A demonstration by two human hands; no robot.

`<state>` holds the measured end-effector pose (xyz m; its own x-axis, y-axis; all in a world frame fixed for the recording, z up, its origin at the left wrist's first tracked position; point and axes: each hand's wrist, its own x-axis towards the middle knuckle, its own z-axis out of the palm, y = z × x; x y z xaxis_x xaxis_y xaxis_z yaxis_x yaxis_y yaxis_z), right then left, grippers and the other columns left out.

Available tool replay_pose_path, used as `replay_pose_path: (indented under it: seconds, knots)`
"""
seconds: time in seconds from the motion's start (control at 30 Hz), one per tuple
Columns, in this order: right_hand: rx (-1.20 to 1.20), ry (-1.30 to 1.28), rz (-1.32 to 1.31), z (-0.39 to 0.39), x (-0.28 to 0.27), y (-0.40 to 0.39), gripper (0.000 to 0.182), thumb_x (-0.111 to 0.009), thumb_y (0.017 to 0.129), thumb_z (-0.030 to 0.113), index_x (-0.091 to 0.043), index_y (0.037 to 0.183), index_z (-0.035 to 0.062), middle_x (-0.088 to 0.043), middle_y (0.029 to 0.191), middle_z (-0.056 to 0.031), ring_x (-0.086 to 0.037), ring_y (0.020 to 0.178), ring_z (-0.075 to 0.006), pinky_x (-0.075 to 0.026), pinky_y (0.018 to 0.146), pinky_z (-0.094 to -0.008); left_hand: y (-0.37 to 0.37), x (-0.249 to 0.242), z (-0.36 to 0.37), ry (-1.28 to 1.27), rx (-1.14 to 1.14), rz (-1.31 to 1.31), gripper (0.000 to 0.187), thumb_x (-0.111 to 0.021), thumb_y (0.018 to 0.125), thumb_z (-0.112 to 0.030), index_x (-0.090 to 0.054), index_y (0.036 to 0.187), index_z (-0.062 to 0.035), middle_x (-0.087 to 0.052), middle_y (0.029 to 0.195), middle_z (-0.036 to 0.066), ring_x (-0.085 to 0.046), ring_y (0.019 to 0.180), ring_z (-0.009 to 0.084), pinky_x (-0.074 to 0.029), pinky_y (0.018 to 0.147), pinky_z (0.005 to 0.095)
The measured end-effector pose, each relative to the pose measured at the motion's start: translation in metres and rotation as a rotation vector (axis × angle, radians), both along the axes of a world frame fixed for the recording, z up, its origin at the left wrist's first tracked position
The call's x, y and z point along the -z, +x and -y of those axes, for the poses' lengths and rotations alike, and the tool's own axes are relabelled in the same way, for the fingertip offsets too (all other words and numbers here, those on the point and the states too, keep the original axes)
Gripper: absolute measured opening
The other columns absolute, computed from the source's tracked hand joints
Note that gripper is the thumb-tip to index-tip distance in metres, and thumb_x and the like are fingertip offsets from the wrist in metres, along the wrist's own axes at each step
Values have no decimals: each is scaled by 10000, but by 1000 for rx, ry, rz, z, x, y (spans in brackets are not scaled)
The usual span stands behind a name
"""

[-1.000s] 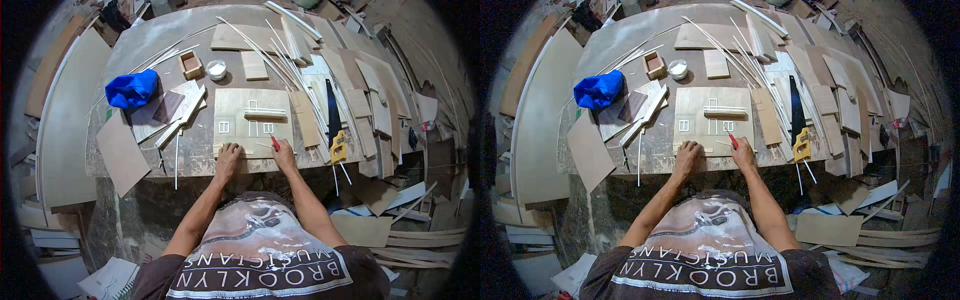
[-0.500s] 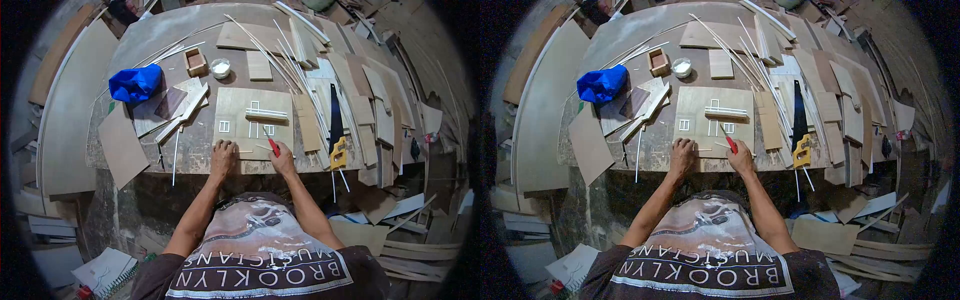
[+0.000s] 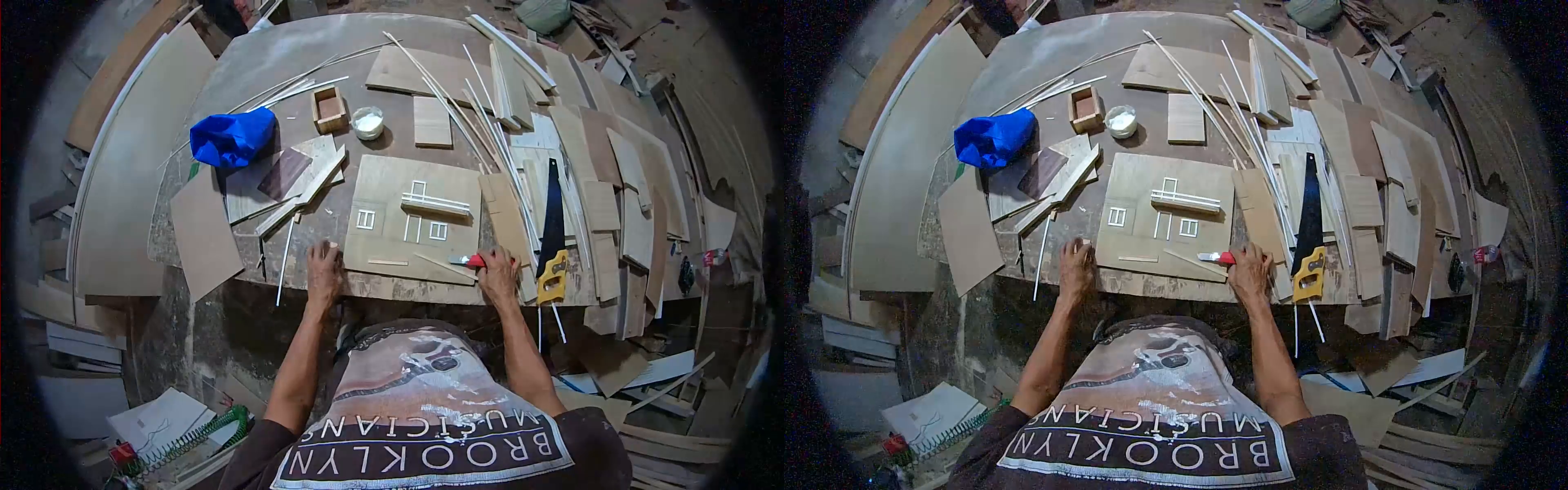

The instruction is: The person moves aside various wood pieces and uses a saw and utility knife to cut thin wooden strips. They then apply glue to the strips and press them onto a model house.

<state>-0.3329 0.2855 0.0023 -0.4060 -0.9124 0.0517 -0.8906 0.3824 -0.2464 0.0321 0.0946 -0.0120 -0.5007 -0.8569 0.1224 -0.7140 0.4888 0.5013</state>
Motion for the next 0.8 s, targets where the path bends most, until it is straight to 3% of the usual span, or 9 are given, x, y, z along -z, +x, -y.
replay_pose_path:
  seconds: [0.07, 0.13, 0.2, 0.3, 0.43, 0.57, 0.67, 0.73, 0.8]
  knots:
    - [2, -58, -11, 2, -1, 6, 430, -618, 724, 66, -697, 1142, 125, -600, 1101, -112, -543, 1113, -291, -308, 1010, -508, 0, 5, 4, -246, -71, -16, 347, -666, 800, -7, -620, 1141, -58, -522, 1290, 213, -473, 1179, 418, -422, 982, 512]
    - [15, -124, -21, 9, -15, 22, 438, -613, 720, 54, -686, 1147, 115, -605, 1122, -108, -541, 1126, -285, -305, 1018, -502, -6, 3, 6, -245, -33, 21, 367, -689, 764, -45, -620, 1125, -64, -559, 1233, 187, -496, 1149, 406, -442, 960, 493]
    - [24, -126, -4, 22, -16, 46, 390, -614, 740, 56, -688, 1120, 106, -616, 1138, -104, -557, 1115, -283, -333, 1004, -490, -14, 9, 10, -65, 272, -24, 312, -655, 782, -113, -646, 1092, -81, -583, 1190, 127, -505, 1171, 361, -437, 946, 513]
    - [-120, -132, 198, 46, -2, 91, 247, -655, 804, 112, -701, 1047, 108, -641, 1107, -103, -606, 1033, -302, -420, 919, -446, -37, -3, 6, -80, 458, 27, 242, -566, 835, -127, -662, 1054, -88, -615, 1101, 79, -556, 1082, 301, -474, 857, 426]
    - [-168, -152, 198, 76, 4, 146, 166, -667, 860, 159, -699, 1016, 115, -641, 1064, -76, -616, 988, -281, -449, 865, -433, -38, 2, 12, -22, 488, 20, 221, -564, 834, -127, -672, 1021, -80, -628, 1057, 76, -570, 1063, 289, -474, 840, 420]
    - [-157, -131, 154, 85, 17, 162, 161, -660, 863, 158, -683, 1014, 111, -629, 1062, -68, -612, 990, -264, -441, 863, -435, -41, 1, 25, 239, 394, -101, 115, -671, 791, -99, -678, 867, -12, -623, 894, 222, -622, 847, 436, -506, 758, 504]
    - [-210, -119, 100, 80, 10, 161, 161, -655, 866, 159, -674, 1018, 108, -626, 1060, -70, -607, 1004, -263, -435, 865, -440, -37, 12, 36, 338, 451, -44, 179, -676, 757, -69, -675, 920, 6, -650, 926, 226, -626, 905, 421, -510, 784, 482]
    - [-228, -137, 94, 79, 13, 159, 152, -642, 870, 142, -671, 1015, 107, -622, 1060, -74, -603, 1013, -266, -431, 864, -448, -39, 11, 35, 363, 395, -87, 188, -711, 754, -105, -677, 891, 19, -673, 884, 230, -649, 869, 421, -521, 776, 473]
    - [-247, -139, 76, 80, 15, 158, 148, -632, 868, 127, -649, 1010, 89, -620, 1057, -75, -599, 1014, -268, -426, 870, -454, -40, 9, 39, 544, 365, 0, 178, -739, 773, -132, -684, 852, 18, -688, 818, 210, -673, 797, 394, -529, 733, 438]
